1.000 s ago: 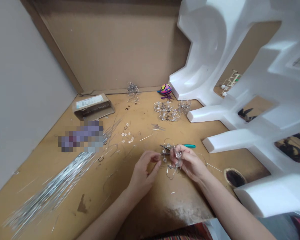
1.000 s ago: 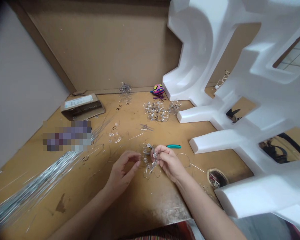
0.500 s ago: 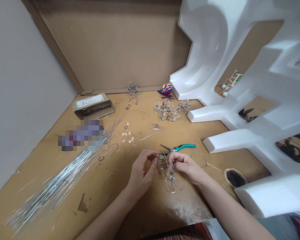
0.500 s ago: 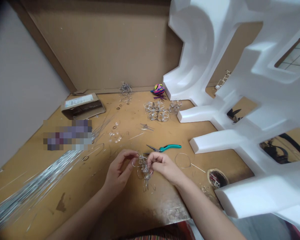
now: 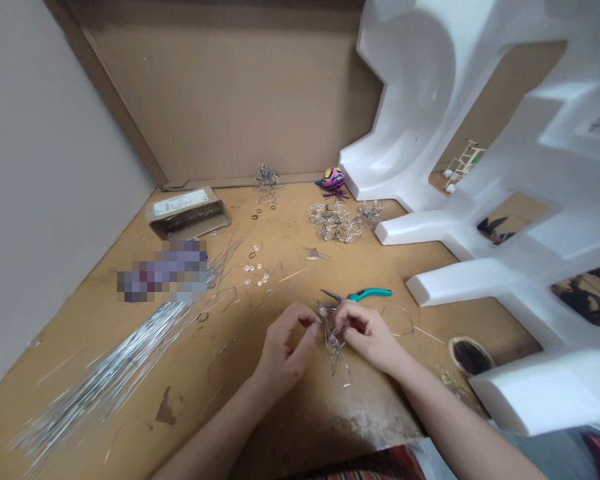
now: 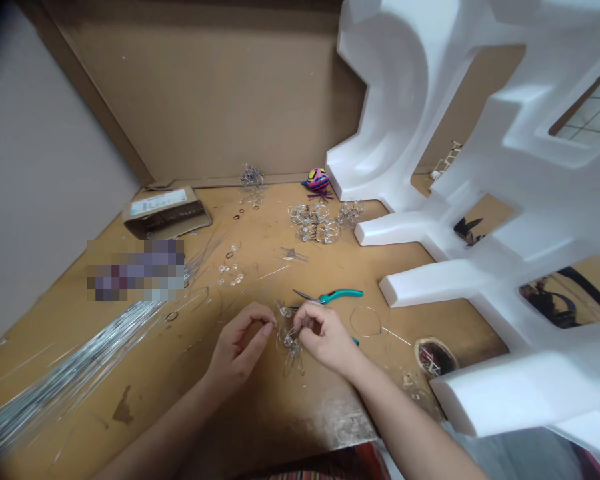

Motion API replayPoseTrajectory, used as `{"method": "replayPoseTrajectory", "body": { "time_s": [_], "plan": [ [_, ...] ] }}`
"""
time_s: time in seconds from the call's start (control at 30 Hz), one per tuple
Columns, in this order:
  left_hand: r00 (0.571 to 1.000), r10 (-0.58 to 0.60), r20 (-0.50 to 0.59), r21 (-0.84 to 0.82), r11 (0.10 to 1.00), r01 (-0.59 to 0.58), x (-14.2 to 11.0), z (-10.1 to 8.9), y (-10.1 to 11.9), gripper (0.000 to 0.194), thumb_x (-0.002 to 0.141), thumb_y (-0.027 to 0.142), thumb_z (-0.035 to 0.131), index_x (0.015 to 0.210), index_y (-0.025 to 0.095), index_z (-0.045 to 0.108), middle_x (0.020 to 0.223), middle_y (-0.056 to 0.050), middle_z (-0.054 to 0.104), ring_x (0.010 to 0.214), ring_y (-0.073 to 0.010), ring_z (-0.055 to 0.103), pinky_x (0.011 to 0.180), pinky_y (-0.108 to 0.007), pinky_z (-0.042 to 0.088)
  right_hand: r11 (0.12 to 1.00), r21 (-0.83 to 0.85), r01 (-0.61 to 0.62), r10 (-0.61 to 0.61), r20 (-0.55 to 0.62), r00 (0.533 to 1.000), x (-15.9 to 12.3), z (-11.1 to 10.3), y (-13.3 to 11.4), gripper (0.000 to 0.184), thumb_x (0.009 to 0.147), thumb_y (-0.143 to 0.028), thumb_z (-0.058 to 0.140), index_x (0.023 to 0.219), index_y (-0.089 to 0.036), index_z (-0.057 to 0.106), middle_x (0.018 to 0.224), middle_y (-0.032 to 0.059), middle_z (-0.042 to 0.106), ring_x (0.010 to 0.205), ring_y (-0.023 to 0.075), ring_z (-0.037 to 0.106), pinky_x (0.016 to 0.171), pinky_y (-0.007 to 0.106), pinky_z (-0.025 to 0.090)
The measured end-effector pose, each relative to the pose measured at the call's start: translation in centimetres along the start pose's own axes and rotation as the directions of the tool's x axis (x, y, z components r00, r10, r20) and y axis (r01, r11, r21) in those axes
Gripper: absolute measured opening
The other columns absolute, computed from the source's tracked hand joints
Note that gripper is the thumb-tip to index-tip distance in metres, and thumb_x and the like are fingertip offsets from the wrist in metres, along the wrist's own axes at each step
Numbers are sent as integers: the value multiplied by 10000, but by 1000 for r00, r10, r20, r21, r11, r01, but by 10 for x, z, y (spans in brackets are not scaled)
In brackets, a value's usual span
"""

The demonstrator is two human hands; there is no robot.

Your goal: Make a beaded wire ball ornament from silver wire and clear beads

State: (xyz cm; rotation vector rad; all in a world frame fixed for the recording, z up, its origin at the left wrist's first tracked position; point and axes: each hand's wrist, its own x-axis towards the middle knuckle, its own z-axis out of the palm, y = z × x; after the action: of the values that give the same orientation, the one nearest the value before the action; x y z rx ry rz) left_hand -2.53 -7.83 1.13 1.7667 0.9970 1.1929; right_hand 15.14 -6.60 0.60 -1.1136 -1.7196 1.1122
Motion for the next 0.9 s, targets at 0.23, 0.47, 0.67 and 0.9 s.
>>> {"method": "replayPoseTrajectory", "body": {
  "time_s": [0.23,0.47,0.67,0.9],
  "plan": [
    [972,-206,-111,-75,977,199,3,1,-10,103,849,249,465,835,178,539,790,-15,574,779,-137,538,744,-243,421,906,-358,227,-276,-93,957,0,-8,-2,170,678,-51,447,743,-183,532,787,26,526,677,125,496,631,247,400],
    [961,-235,-146,-139,967,215,4,2,-16,114,833,276,484,862,185,547,793,-11,567,780,-135,542,744,-241,435,696,-716,57,-178,-96,979,18,-44,-33,137,736,-142,465,802,-202,569,897,30,572,736,136,540,664,242,402],
    [955,-274,-113,-89,960,265,2,4,-18,150,825,312,484,884,186,543,792,-20,567,778,-148,543,718,-248,450,335,-936,-108,193,-43,980,79,-99,-36,233,736,-198,482,919,-212,625,949,63,608,818,179,560,654,247,375],
    [964,-239,-120,-63,971,232,5,1,-22,171,813,326,491,895,184,540,794,-29,578,780,-160,553,741,-271,451,314,-942,-120,373,6,928,111,-108,-3,228,667,-199,572,875,-184,667,854,88,664,769,202,590,590,243,376]
  ]
}}
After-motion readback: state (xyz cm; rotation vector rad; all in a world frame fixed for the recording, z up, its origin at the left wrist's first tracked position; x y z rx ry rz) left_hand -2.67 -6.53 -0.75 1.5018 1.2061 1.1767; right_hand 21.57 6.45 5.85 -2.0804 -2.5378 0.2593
